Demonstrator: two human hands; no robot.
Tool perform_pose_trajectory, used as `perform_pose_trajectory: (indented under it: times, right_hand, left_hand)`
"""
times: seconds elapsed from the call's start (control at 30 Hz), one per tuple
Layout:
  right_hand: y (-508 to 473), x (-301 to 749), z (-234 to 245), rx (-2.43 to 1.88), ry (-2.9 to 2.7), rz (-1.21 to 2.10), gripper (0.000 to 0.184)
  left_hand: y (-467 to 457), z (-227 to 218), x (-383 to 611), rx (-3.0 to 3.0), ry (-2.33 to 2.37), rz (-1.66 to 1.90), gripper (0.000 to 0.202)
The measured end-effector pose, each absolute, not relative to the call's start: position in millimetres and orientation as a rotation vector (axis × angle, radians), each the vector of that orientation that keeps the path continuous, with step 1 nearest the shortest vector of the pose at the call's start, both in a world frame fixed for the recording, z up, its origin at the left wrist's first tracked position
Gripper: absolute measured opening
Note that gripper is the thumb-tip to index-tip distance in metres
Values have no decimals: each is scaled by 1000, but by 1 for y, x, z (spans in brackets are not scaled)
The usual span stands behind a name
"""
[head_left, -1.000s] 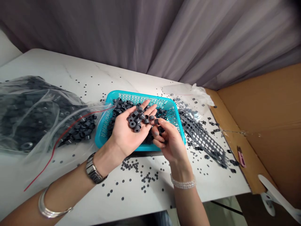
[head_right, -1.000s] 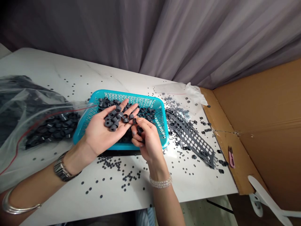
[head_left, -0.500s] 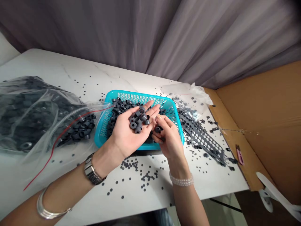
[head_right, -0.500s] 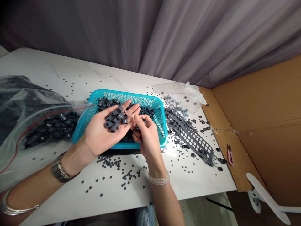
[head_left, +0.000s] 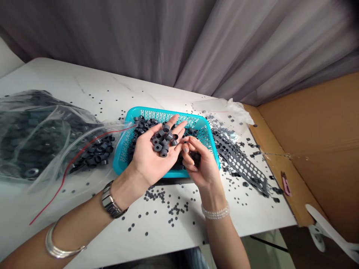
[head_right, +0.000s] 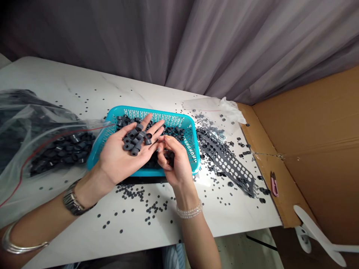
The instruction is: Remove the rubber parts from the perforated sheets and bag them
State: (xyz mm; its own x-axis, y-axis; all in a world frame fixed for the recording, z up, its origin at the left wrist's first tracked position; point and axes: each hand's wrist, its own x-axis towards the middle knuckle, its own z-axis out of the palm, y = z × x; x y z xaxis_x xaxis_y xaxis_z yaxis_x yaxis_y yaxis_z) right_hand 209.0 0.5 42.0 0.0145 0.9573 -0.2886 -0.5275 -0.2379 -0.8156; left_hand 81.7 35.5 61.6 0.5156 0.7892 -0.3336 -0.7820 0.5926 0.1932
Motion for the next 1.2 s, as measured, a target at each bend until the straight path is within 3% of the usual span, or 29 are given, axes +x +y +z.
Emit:
perform_pose_trajectory:
  times: [0.27, 0.57, 0.87, 1.2]
  right_hand:
    - [-6, 198, 38, -1275, -920, 1211, 29]
    - [-3, 207, 37, -1136, -737, 1430, 8]
    - [-5, 201, 40, -1178, -784, 1352, 15]
    - [4, 219, 40, -866, -324, 1839, 23]
  left_hand:
    - [32, 59, 84, 23, 428, 948, 47]
    - [33, 60, 83, 42, 441, 954, 48]
    - [32, 65, 84, 9, 477, 993, 45]
    - [36, 61, 82, 46, 470, 973, 46]
